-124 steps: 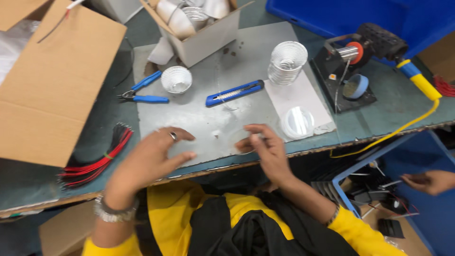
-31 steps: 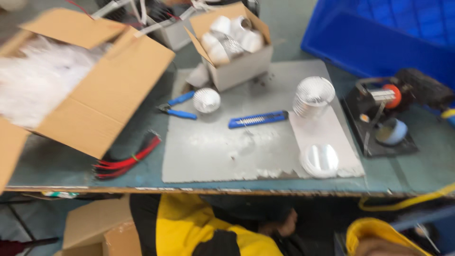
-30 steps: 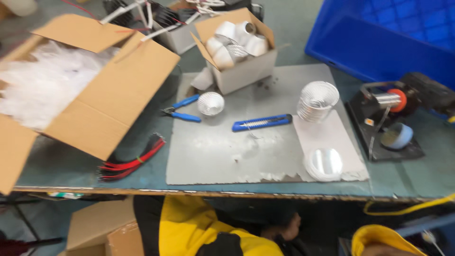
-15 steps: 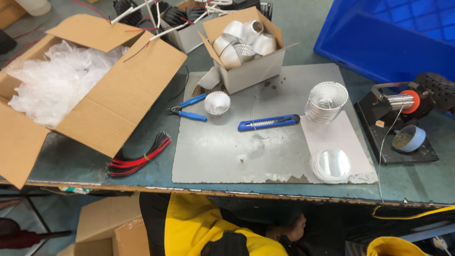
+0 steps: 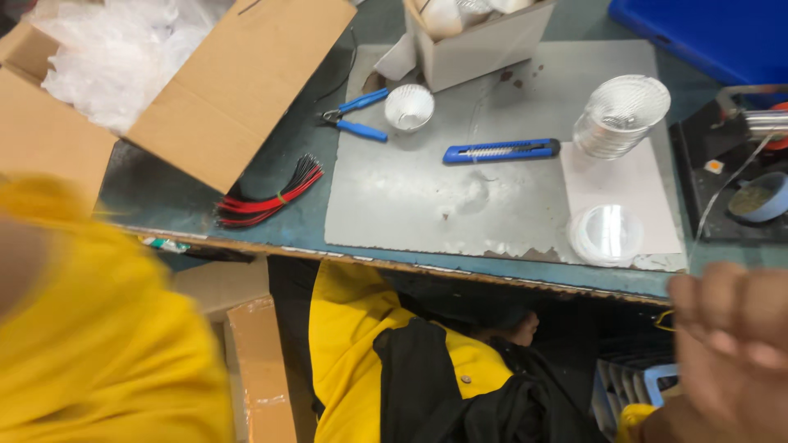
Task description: The person solders wires onto small LED components on the workbench using a soldering iron, then wraps reflector cups in plastic bags, twists and ties the bags closed, and places the bagged cups into a cardboard box, handling several cups one at a time.
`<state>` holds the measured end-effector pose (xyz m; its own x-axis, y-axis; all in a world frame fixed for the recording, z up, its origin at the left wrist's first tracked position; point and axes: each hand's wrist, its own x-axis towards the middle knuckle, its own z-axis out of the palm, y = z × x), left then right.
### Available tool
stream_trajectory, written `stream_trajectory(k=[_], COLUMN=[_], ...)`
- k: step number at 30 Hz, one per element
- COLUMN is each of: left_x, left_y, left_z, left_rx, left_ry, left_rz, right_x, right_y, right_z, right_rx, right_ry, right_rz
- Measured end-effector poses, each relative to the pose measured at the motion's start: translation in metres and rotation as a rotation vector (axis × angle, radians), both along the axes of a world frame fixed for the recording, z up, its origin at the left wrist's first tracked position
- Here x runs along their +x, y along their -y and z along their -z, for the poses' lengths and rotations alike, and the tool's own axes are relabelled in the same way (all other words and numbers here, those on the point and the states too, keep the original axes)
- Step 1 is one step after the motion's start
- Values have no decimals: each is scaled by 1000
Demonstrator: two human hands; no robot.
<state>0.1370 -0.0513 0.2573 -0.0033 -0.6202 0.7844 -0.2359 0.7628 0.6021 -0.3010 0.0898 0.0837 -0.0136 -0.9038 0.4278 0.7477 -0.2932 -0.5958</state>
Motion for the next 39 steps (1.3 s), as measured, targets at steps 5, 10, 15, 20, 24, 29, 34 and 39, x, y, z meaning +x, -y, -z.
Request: stream_trajectory(k=[5,10,15,20,24,29,34,39], left_x=[-47,-93,-90,-75,-66,-68,-89,-122], left_y=[32,82,106,53,2,-29,-38,-43], left_z=[48,171,223,217,234,255,254,253], left_rx=[409,425,441,626,838,900,964,999], left_ry=[295,820,826,454,-142,-805,-1010,-1005], left_rz=[56,-227,-380,-189,274,871,1131,1222], right_x=[-17,-25,-33,-15,-6,-1,1,12], right_y=[5,29,62,81,92,98,92,68], right_z=[-2,-10,-25,-24,-20,-18,-33,-45], right_rx=[32,108,-26,18,77,38,-6,173], right_ry=[-355,-1319,-1790,-2009,-2106,-2121,-2053,-1549], right_rz=[390,925,595,367,320,329,372,280])
